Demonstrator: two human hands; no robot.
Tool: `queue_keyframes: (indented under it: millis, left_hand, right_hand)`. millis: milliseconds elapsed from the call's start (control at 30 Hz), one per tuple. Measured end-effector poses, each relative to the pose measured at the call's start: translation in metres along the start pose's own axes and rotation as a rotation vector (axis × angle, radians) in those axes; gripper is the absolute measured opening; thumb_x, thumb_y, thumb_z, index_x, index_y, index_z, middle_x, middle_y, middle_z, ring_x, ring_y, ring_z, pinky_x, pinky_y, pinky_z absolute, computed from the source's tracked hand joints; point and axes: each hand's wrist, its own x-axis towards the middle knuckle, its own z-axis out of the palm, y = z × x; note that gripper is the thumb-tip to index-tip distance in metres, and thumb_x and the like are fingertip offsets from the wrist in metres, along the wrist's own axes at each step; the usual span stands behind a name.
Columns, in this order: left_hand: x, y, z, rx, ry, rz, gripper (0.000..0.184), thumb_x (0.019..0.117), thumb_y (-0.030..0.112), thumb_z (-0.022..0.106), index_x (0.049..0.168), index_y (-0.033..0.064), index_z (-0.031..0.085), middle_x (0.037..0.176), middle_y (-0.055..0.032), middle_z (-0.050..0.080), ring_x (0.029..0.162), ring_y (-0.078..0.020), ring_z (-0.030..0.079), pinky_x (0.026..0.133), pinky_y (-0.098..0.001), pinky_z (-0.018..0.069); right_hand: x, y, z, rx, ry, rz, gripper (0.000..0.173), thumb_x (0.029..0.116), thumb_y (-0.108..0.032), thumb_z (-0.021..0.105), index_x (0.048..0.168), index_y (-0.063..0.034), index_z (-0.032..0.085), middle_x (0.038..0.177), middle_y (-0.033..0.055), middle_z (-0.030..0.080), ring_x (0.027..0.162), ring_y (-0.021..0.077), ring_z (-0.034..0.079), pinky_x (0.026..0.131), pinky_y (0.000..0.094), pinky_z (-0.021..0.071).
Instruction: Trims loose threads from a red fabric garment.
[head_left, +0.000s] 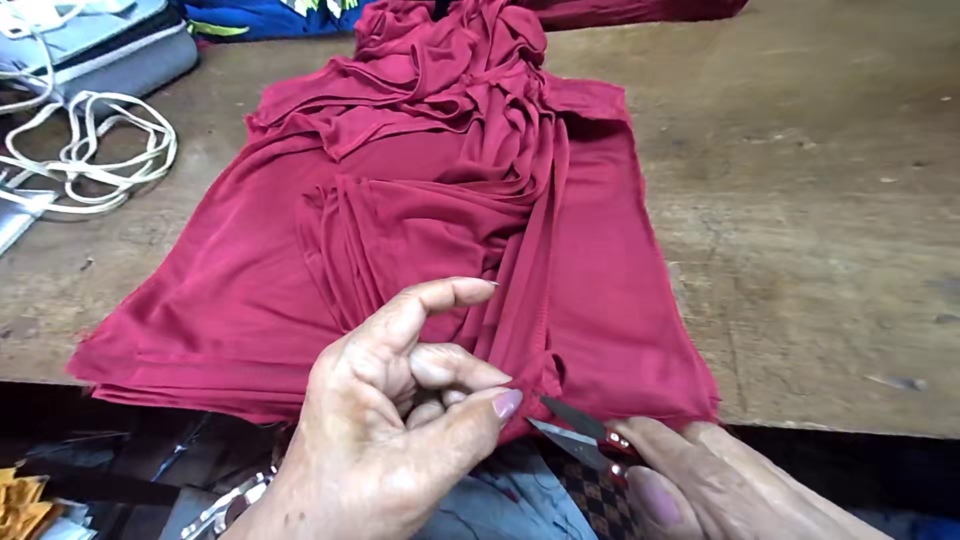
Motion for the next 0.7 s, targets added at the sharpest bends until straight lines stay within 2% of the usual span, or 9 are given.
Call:
queue_keyframes:
  millis: [133,233,400,567,700]
  left_hand:
    - [0.000,-0.004,-0.002,-0.050,-0.009,-0.042,0.057,0.0860,-0.004,0.066,0.141,0.0027,0.051,0.081,-0.0063,0.073,0.063,-0.0105,0.066,0.056,-0.0201,0.0548]
    - [0.001,-0.010,-0.001,-0.110,0.006,-0.082,0.058,0.0844,-0.005,0.068,0.140,0.0023,0.054,0.080,-0.0106,0.073,0.063,-0.0136,0.068,0.057,-0.0224,0.0575]
    - [0.001,-0.012,0.000,-0.153,0.006,-0.097,0.058,0.0842,-0.007,0.067,0.140,0.0020,0.054,0.082,-0.0127,0.072,0.065,-0.0145,0.069,0.059,-0.0240,0.0589]
    - [-0.002,-0.015,0.003,-0.229,0.040,-0.162,0.056,0.0835,-0.007,0.068,0.137,0.0018,0.053,0.080,-0.0150,0.072,0.064,-0.0149,0.068,0.057,-0.0235,0.0572]
    - [-0.004,-0.012,0.005,-0.189,0.051,-0.162,0.055,0.0842,-0.006,0.067,0.137,0.0039,0.053,0.083,-0.0139,0.073,0.066,-0.0153,0.069,0.058,-0.0233,0.0569]
  right_hand:
    - [0.000,-0.001,0.001,-0.015,-0.001,-0.010,0.039,0.1084,-0.024,0.046,0.101,0.0043,0.071,0.079,0.0156,0.066,0.068,0.0242,0.061,0.062,0.0335,0.0478]
    - [0.006,-0.003,0.001,-0.099,-0.052,0.029,0.038,0.1063,-0.025,0.049,0.096,0.0023,0.072,0.073,0.0132,0.066,0.064,0.0224,0.062,0.058,0.0323,0.0475]
    - [-0.001,0.012,0.009,-0.015,-0.079,0.016,0.036,0.1059,-0.024,0.050,0.100,0.0044,0.071,0.076,0.0140,0.065,0.069,0.0217,0.060,0.060,0.0318,0.0473]
    - [-0.005,0.011,0.012,-0.059,-0.068,0.018,0.037,0.1062,-0.026,0.049,0.100,0.0040,0.070,0.074,0.0134,0.062,0.066,0.0229,0.059,0.058,0.0329,0.0459]
    - [-0.005,0.011,0.015,-0.027,-0.014,-0.009,0.036,0.1066,-0.024,0.049,0.099,0.0043,0.071,0.074,0.0136,0.063,0.067,0.0215,0.059,0.058,0.0319,0.0458]
